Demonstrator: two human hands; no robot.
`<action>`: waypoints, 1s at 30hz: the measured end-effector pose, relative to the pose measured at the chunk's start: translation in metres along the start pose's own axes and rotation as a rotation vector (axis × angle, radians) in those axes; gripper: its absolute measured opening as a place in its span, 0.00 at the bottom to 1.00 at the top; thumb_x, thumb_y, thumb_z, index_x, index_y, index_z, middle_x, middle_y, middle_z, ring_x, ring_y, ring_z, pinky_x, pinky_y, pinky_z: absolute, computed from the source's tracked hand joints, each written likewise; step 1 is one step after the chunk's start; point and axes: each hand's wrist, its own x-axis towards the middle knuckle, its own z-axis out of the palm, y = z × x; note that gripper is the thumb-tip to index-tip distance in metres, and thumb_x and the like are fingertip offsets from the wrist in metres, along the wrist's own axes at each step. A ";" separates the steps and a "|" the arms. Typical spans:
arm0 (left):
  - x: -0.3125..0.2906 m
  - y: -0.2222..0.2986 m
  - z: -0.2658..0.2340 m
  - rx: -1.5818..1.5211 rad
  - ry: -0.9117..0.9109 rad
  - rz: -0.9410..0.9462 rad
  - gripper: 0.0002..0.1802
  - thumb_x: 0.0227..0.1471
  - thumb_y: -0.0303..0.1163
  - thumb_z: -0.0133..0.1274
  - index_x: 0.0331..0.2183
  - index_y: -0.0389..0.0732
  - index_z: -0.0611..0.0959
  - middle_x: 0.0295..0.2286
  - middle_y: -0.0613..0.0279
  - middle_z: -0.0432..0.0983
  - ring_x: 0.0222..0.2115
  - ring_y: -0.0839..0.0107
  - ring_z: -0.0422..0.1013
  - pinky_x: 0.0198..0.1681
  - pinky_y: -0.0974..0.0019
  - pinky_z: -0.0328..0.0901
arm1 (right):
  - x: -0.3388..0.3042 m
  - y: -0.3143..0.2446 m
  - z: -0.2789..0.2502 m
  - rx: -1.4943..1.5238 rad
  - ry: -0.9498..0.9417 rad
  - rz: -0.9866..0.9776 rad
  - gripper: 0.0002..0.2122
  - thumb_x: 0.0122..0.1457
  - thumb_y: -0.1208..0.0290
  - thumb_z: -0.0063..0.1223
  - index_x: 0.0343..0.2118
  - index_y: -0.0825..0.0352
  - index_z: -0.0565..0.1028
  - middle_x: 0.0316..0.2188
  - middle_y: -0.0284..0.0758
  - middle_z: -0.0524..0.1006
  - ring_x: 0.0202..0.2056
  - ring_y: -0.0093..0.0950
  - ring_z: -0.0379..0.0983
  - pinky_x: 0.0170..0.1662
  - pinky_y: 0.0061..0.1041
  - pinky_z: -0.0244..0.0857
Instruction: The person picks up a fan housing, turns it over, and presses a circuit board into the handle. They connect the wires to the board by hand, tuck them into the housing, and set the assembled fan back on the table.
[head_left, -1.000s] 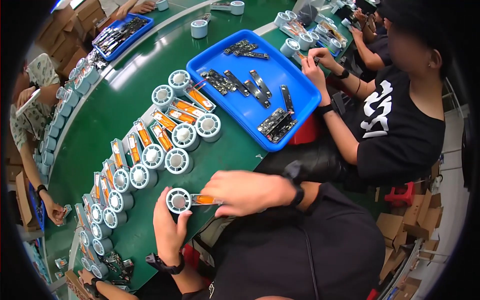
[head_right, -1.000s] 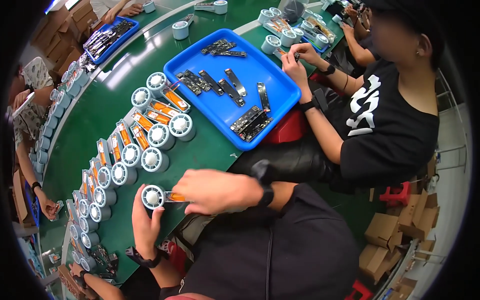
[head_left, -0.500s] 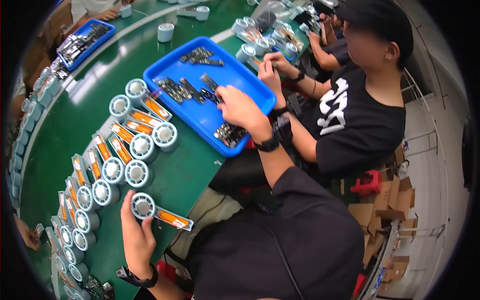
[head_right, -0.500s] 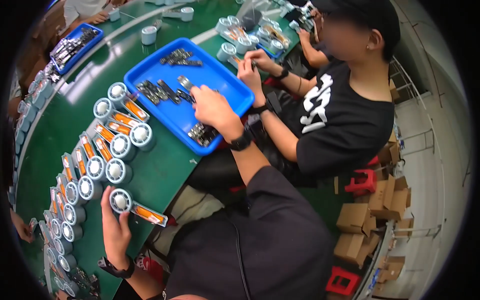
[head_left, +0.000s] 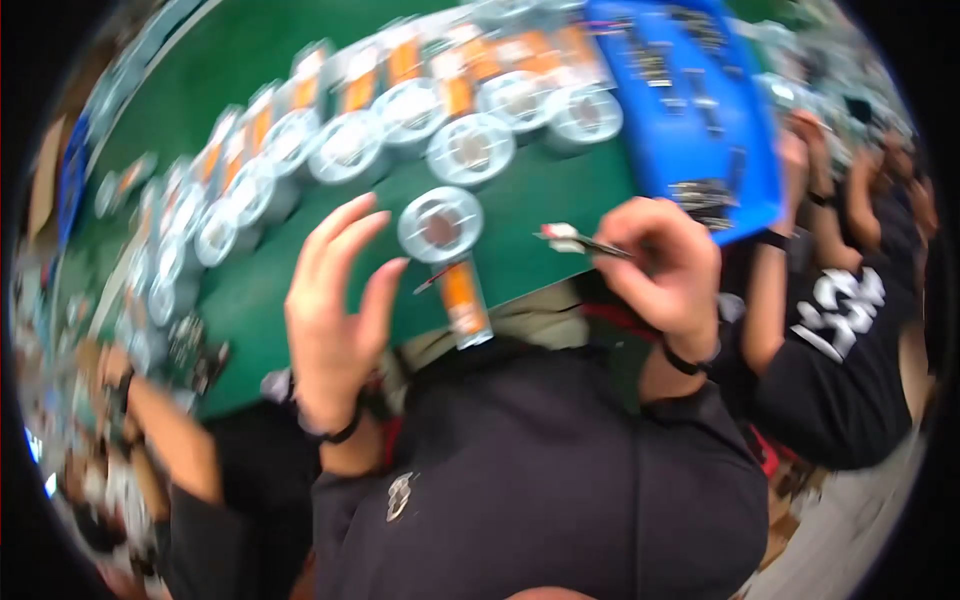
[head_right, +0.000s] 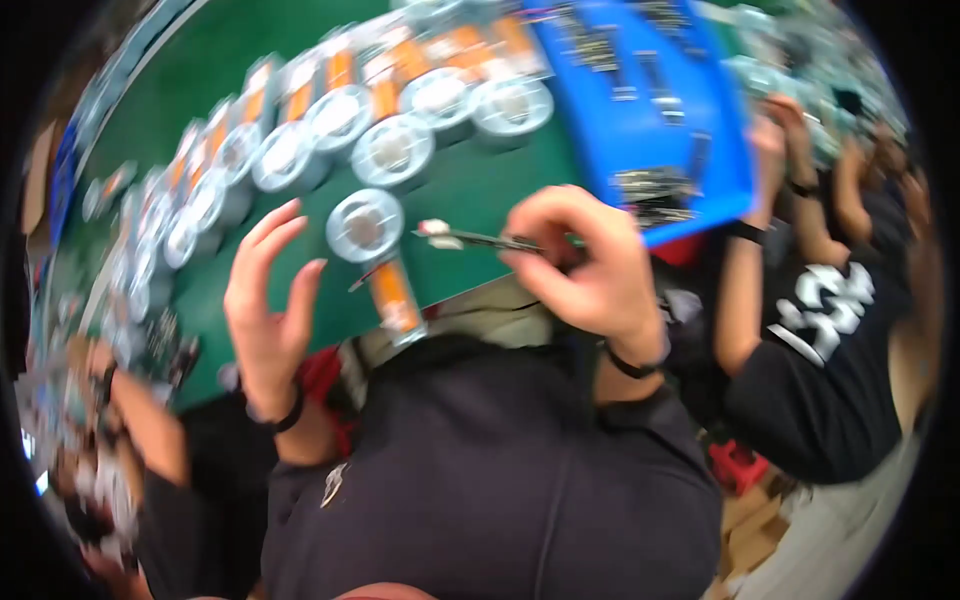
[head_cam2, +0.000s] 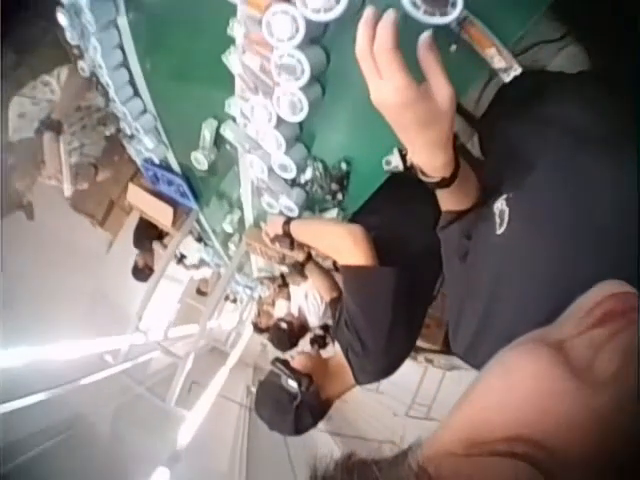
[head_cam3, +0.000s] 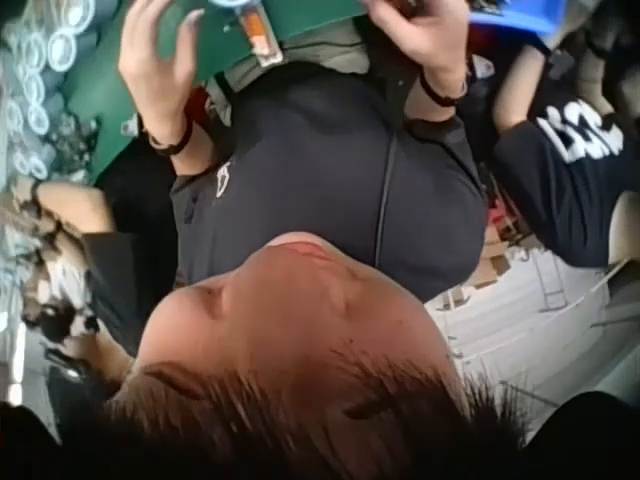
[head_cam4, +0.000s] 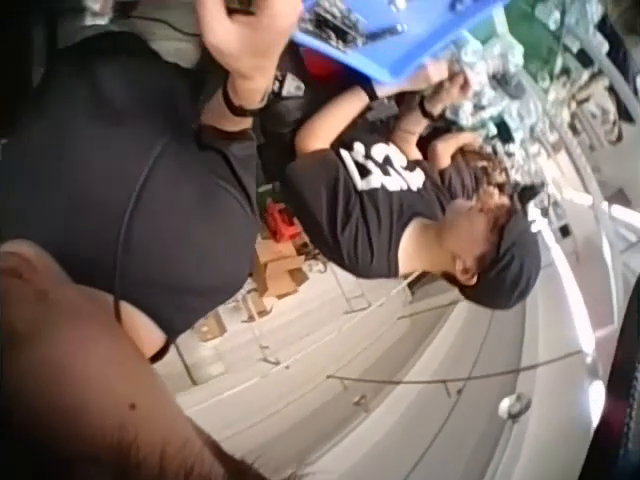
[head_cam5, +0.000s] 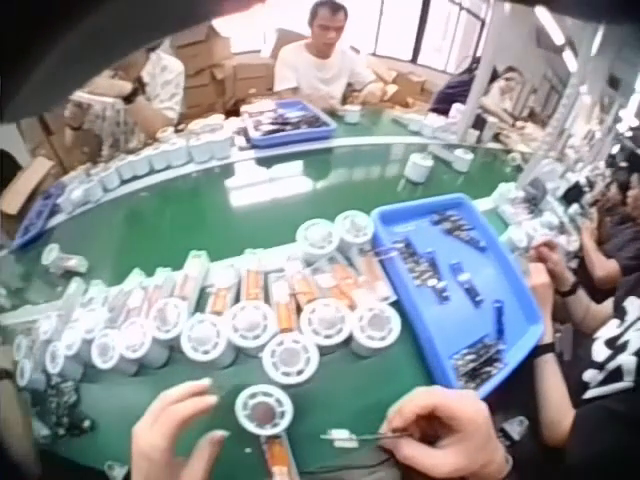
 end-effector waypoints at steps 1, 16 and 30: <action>-0.010 -0.004 -0.003 -0.077 0.032 0.017 0.22 0.51 0.21 0.61 0.49 0.32 0.79 0.46 0.45 0.79 0.49 0.54 0.76 0.55 0.59 0.68 | 0.000 -0.003 0.009 -0.004 -0.042 -0.030 0.12 0.49 0.86 0.63 0.36 0.68 0.74 0.33 0.33 0.79 0.26 0.16 0.67 0.29 0.17 0.60; -0.073 -0.030 0.025 -1.210 0.227 -0.188 0.25 0.41 0.17 0.71 0.39 0.38 0.75 0.29 0.57 0.79 0.31 0.69 0.76 0.35 0.69 0.71 | 0.023 0.003 0.095 0.003 -0.367 -0.336 0.15 0.45 0.87 0.60 0.39 0.68 0.77 0.41 0.41 0.81 0.30 0.33 0.78 0.31 0.27 0.70; -0.065 -0.016 0.046 -0.996 0.122 -0.338 0.15 0.55 0.24 0.63 0.40 0.37 0.73 0.27 0.62 0.75 0.28 0.72 0.72 0.34 0.69 0.69 | 0.037 0.029 0.091 -0.213 -0.164 -0.531 0.08 0.49 0.82 0.62 0.34 0.68 0.82 0.38 0.39 0.83 0.24 0.29 0.76 0.26 0.25 0.68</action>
